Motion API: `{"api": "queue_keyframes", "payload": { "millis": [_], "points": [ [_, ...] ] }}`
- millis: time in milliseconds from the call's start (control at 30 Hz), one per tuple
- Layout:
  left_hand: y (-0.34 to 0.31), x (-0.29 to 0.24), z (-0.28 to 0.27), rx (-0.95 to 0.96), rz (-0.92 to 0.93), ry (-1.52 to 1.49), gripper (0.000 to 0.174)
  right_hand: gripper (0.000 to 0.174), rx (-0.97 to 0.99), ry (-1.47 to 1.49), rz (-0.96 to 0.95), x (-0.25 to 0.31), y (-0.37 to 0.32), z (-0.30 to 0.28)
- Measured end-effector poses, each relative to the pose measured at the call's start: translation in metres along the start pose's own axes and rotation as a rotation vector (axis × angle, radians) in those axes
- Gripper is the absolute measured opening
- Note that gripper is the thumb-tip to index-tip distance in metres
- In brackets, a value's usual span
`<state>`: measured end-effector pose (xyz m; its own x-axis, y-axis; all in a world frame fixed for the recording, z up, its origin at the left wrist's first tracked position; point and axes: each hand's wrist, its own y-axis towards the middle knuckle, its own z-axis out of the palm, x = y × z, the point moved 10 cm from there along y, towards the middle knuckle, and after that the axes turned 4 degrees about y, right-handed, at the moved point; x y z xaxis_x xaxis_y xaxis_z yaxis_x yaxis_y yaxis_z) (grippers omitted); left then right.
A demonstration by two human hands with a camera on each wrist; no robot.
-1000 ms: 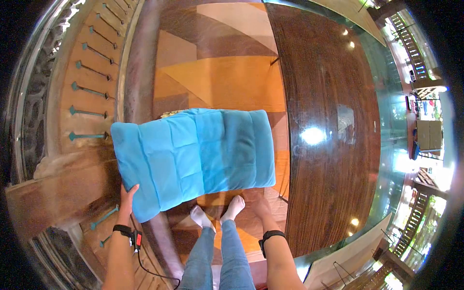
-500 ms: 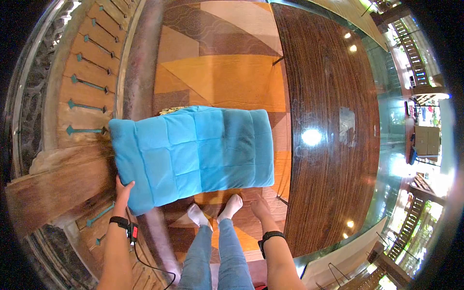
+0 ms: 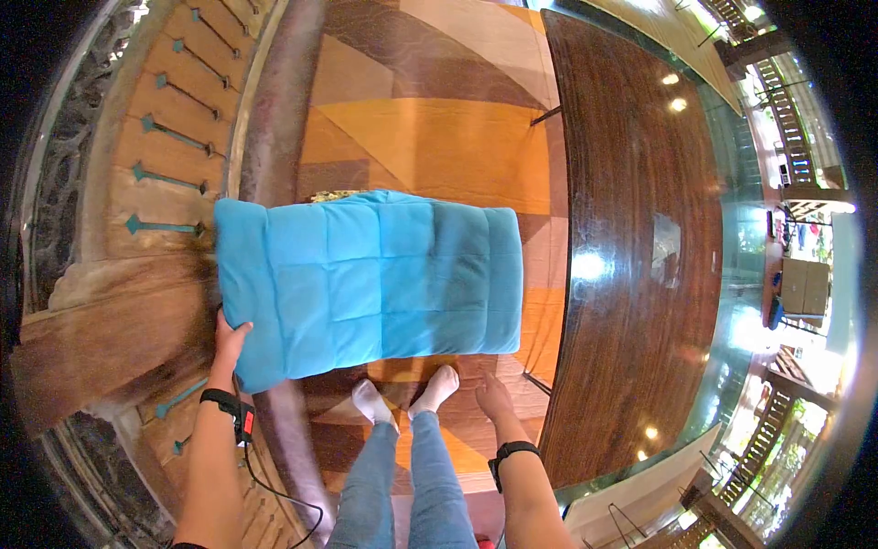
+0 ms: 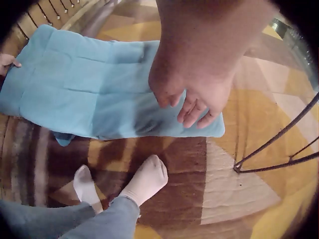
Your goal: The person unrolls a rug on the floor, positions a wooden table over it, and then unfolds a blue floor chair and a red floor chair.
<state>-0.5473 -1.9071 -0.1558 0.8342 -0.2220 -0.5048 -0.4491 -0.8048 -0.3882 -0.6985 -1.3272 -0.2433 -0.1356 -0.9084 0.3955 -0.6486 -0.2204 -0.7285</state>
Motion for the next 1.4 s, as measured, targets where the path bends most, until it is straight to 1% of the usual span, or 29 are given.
{"api": "queue_keyframes", "payload": {
  "millis": [67, 167, 233, 300, 333, 367, 400, 433, 467, 500, 533, 600, 700, 800, 833, 900, 933, 1000, 1067, 1100, 1167, 1200, 1233, 1267, 1300, 1333, 1367, 1400],
  "points": [
    [-0.002, 0.001, 0.018, 0.197, -0.098, -0.159, 0.063, 0.037, 0.055, -0.014, 0.076, 0.022, -0.008, -0.003],
    [-0.024, -0.022, 0.032, 0.38, -0.201, -0.053, 0.066, 0.036, 0.048, -0.046, 0.047, 0.027, -0.006, 0.012],
    [-0.075, -0.102, 0.033, 0.547, -0.173, -0.251, 0.065, 0.037, 0.047, 0.042, 0.037, 0.028, -0.006, 0.02],
    [-0.109, -0.148, 0.045, 0.352, 0.167, -0.201, 0.068, 0.037, 0.046, 0.115, 0.017, 0.027, -0.009, 0.029],
    [-0.124, -0.155, 0.076, 0.455, 0.255, -0.291, 0.072, 0.037, 0.045, 0.138, -0.001, 0.026, -0.01, 0.033],
    [-0.139, -0.167, 0.103, 0.554, 0.209, -0.175, 0.075, 0.037, 0.04, 0.161, -0.022, 0.026, -0.009, 0.031],
    [-0.148, -0.186, 0.124, 0.539, 0.271, -0.141, 0.073, 0.037, 0.036, 0.186, 0.002, 0.027, -0.01, 0.025],
    [-0.16, -0.228, 0.129, 0.54, 0.29, -0.198, 0.072, 0.037, 0.033, 0.211, 0.028, 0.029, -0.015, 0.017],
    [-0.163, -0.222, 0.167, 0.535, 0.319, -0.207, 0.07, 0.037, 0.03, 0.234, 0.054, 0.031, -0.02, 0.008],
    [-0.175, -0.25, 0.173, 0.459, 0.359, -0.257, 0.069, 0.037, 0.004, 0.252, 0.058, 0.034, -0.023, -0.005],
    [-0.187, -0.275, 0.177, 0.447, 0.343, -0.159, 0.071, 0.037, -0.036, 0.289, 0.049, 0.03, -0.024, -0.014],
    [-0.198, -0.28, 0.214, 0.485, 0.283, -0.104, 0.073, 0.036, -0.114, 0.366, 0.033, 0.02, -0.027, -0.03],
    [-0.207, -0.293, 0.252, 0.503, 0.31, -0.13, 0.077, 0.036, -0.19, 0.399, 0.024, 0.005, -0.03, -0.047],
    [-0.212, -0.298, 0.291, 0.548, 0.357, -0.053, 0.079, 0.035, -0.173, 0.436, -0.051, -0.001, -0.031, -0.043],
    [-0.212, -0.298, 0.301, 0.548, 0.356, -0.042, 0.08, 0.035, -0.152, 0.447, -0.002, -0.004, -0.034, -0.039],
    [-0.212, -0.3, 0.315, 0.54, 0.35, -0.026, 0.083, 0.034, -0.108, 0.463, 0.089, 0.012, -0.043, -0.043],
    [-0.213, -0.299, 0.318, 0.536, 0.322, -0.007, 0.077, 0.036, -0.095, 0.501, 0.101, 0.012, -0.044, -0.036],
    [-0.216, -0.302, 0.312, 0.525, 0.258, 0.033, 0.065, 0.04, -0.064, 0.573, 0.126, 0.008, -0.046, -0.022],
    [-0.216, -0.291, 0.292, 0.5, 0.278, 0.011, 0.073, 0.041, -0.077, 0.551, 0.075, -0.002, -0.043, -0.008],
    [-0.211, -0.288, 0.273, 0.481, 0.294, 0.0, 0.077, 0.041, -0.086, 0.543, 0.043, 0.002, -0.042, -0.008],
    [-0.203, -0.285, 0.212, 0.389, 0.39, -0.109, 0.069, 0.041, -0.063, 0.51, 0.046, 0.011, -0.046, -0.013],
    [-0.192, -0.263, 0.196, 0.404, 0.399, -0.123, 0.064, 0.041, -0.051, 0.495, 0.047, 0.019, -0.049, -0.015],
    [-0.185, -0.264, 0.159, 0.357, 0.41, -0.088, 0.065, 0.04, -0.033, 0.459, 0.05, 0.023, -0.05, -0.015],
    [-0.178, -0.259, 0.125, 0.272, 0.426, 0.033, 0.066, 0.04, -0.016, 0.424, 0.051, 0.025, -0.05, -0.015],
    [-0.166, -0.246, 0.106, 0.272, 0.44, 0.058, 0.067, 0.039, -0.001, 0.387, 0.05, 0.027, -0.049, -0.016],
    [-0.151, -0.221, 0.092, 0.274, 0.384, -0.008, 0.067, 0.039, 0.004, 0.4, 0.037, 0.024, -0.047, -0.011],
    [-0.144, -0.217, 0.069, 0.238, 0.373, -0.032, 0.068, 0.039, 0.007, 0.413, 0.024, 0.018, -0.043, -0.003],
    [-0.133, -0.202, 0.054, 0.215, 0.314, -0.041, 0.069, 0.038, 0.011, 0.424, 0.011, 0.017, -0.04, 0.002]
  ]
}}
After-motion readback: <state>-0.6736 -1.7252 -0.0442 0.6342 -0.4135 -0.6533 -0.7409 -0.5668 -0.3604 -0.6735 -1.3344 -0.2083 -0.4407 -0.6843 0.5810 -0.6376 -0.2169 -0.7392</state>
